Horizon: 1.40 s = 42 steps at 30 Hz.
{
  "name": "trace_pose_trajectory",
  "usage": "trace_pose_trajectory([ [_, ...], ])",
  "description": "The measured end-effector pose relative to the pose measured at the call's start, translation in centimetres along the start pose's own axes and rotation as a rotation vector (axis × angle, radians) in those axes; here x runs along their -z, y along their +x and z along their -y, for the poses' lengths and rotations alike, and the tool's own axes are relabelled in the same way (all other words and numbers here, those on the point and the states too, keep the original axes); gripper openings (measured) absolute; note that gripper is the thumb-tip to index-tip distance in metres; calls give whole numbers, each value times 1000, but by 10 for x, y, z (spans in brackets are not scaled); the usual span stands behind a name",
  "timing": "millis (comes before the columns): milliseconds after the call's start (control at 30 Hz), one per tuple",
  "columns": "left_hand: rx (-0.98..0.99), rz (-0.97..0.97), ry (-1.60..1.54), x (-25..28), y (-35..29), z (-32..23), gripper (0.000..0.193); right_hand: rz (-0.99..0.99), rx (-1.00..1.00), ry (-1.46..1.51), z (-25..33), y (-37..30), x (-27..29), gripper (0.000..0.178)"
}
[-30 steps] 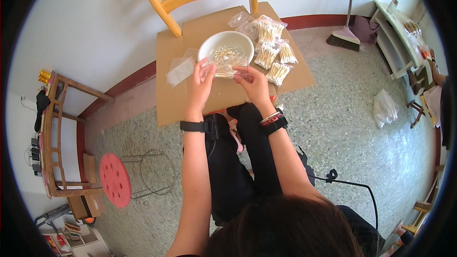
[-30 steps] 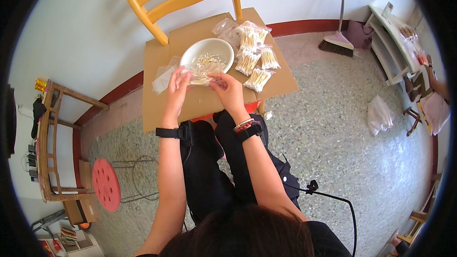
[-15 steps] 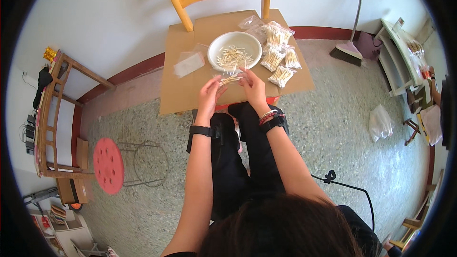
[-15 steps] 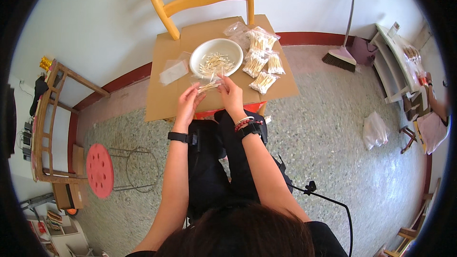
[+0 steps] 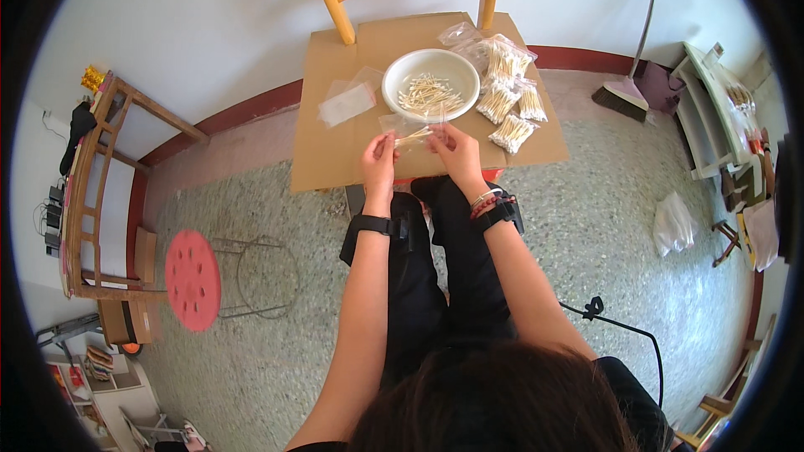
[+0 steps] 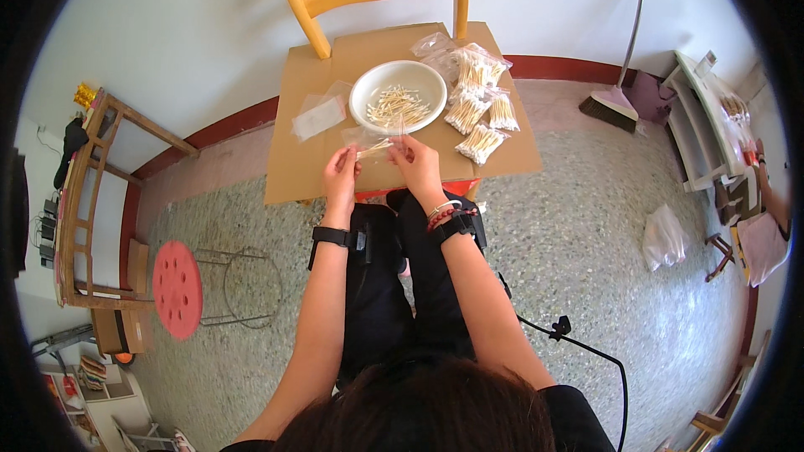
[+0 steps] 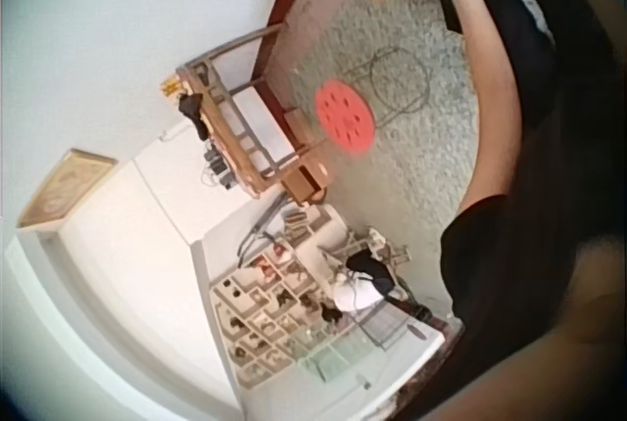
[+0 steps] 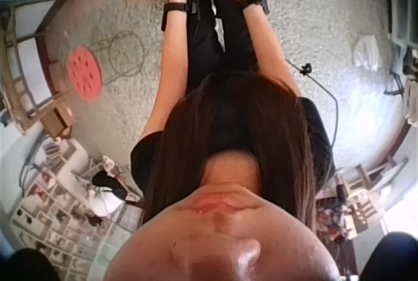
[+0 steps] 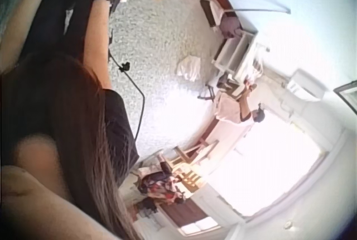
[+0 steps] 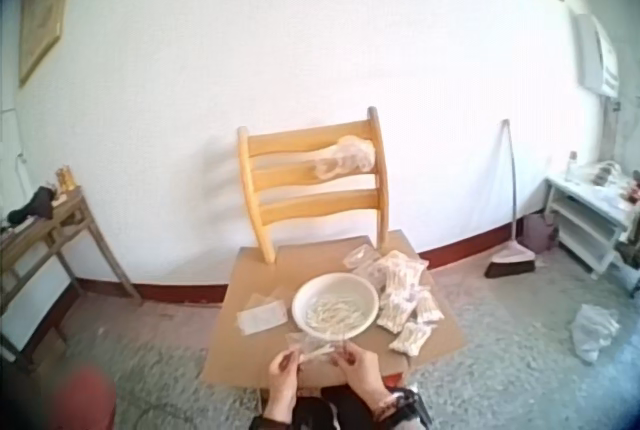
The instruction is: The person is packing cotton swabs from a bowl into small plastic bags.
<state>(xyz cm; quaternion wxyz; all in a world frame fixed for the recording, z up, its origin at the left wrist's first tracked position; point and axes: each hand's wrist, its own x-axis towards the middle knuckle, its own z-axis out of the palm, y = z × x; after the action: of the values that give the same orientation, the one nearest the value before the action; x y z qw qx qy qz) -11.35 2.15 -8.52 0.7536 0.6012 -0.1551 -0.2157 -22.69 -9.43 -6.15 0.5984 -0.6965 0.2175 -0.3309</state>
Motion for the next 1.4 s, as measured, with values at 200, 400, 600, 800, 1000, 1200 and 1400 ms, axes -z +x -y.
trace_pose_trajectory([
  [200,-41,-89,-85,-1,2,7,21,-25,95,-138,-8,-1,-4,20],
  [400,17,-74,-152,-9,-2,10,31,65,60,-267,-4,-2,5,29],
  [600,55,1,-219,-6,0,15,29,225,3,-272,4,-5,7,41],
  [800,85,-9,-263,-13,-4,13,31,308,6,-301,5,-4,14,50],
  [1000,89,1,-274,-15,-2,17,31,315,32,-371,1,-4,15,51],
  [1200,65,-27,-258,-14,0,20,28,201,16,-276,-7,0,14,34],
  [1400,112,-72,-259,-10,6,23,32,118,-48,-172,-13,3,20,22],
])
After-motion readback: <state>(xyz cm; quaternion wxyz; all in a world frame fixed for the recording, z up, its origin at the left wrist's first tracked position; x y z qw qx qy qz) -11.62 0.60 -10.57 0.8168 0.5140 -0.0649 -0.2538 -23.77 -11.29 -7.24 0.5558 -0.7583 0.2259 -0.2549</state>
